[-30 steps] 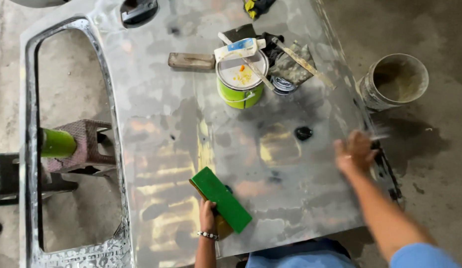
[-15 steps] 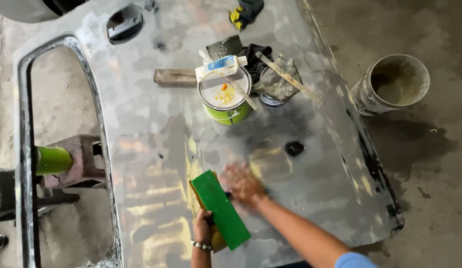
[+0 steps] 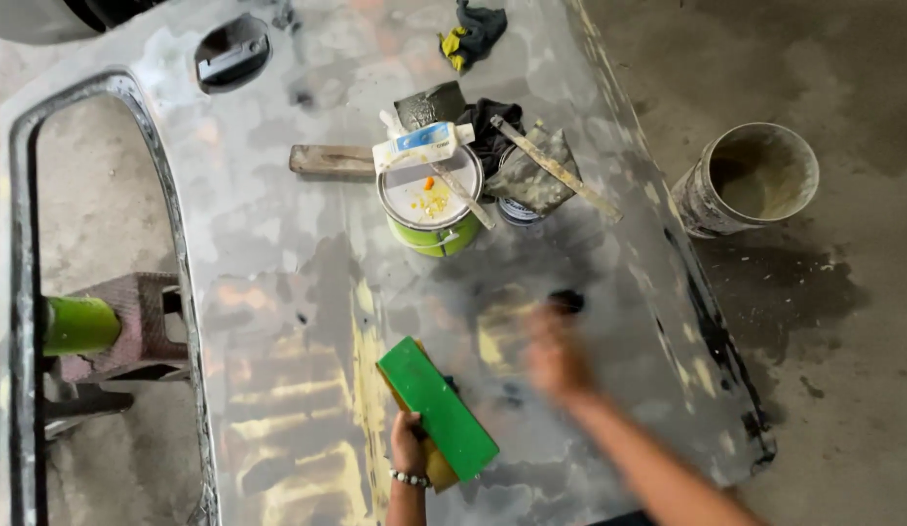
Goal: The person sands a car door with a green sanding block, focusing on the edges and the flat surface. They occasionally wipe the surface with a blue cloth and dip the sanding block into a bucket of water to clean it.
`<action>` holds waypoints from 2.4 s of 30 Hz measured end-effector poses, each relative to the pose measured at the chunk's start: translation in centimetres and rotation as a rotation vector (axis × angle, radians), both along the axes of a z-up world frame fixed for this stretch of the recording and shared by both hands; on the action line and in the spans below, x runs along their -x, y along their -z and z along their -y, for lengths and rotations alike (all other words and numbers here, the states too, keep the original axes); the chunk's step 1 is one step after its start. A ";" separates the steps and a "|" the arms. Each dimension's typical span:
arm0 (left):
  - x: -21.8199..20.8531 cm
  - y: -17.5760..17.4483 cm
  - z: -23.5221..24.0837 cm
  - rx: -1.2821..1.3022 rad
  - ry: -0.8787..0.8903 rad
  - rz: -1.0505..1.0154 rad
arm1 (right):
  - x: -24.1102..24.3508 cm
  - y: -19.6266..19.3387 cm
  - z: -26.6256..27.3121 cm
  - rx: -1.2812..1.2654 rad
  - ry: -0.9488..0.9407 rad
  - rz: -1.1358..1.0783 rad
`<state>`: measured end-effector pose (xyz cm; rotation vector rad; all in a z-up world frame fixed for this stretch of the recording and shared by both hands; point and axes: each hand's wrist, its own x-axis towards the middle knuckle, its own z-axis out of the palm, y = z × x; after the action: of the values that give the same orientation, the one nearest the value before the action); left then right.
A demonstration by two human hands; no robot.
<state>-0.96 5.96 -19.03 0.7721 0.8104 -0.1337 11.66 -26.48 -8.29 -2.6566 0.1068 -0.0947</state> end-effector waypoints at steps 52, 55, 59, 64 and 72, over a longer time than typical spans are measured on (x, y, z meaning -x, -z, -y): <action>2.3 -23.8 -2.7 -0.267 -0.286 0.402 | 14.1 -17.9 -22.5 -0.709 -0.404 0.102; 2.4 -23.3 -4.0 -0.206 -0.295 0.468 | 14.8 -19.4 -24.6 -0.659 -0.457 0.108; 2.9 -22.4 -4.6 -0.362 -0.185 0.423 | 15.8 -19.3 -27.7 -0.680 -0.393 0.038; 4.1 -22.4 -5.1 -0.456 -0.121 0.424 | 16.9 -18.1 -28.7 -0.621 -0.387 0.088; 3.7 -22.6 -3.6 -0.173 -0.207 0.625 | 14.4 -15.8 -27.8 -0.589 -0.427 0.170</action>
<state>-4.64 9.55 3.54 0.8247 0.3019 0.3552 -2.74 1.34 7.56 -2.0203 -0.4234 -0.1250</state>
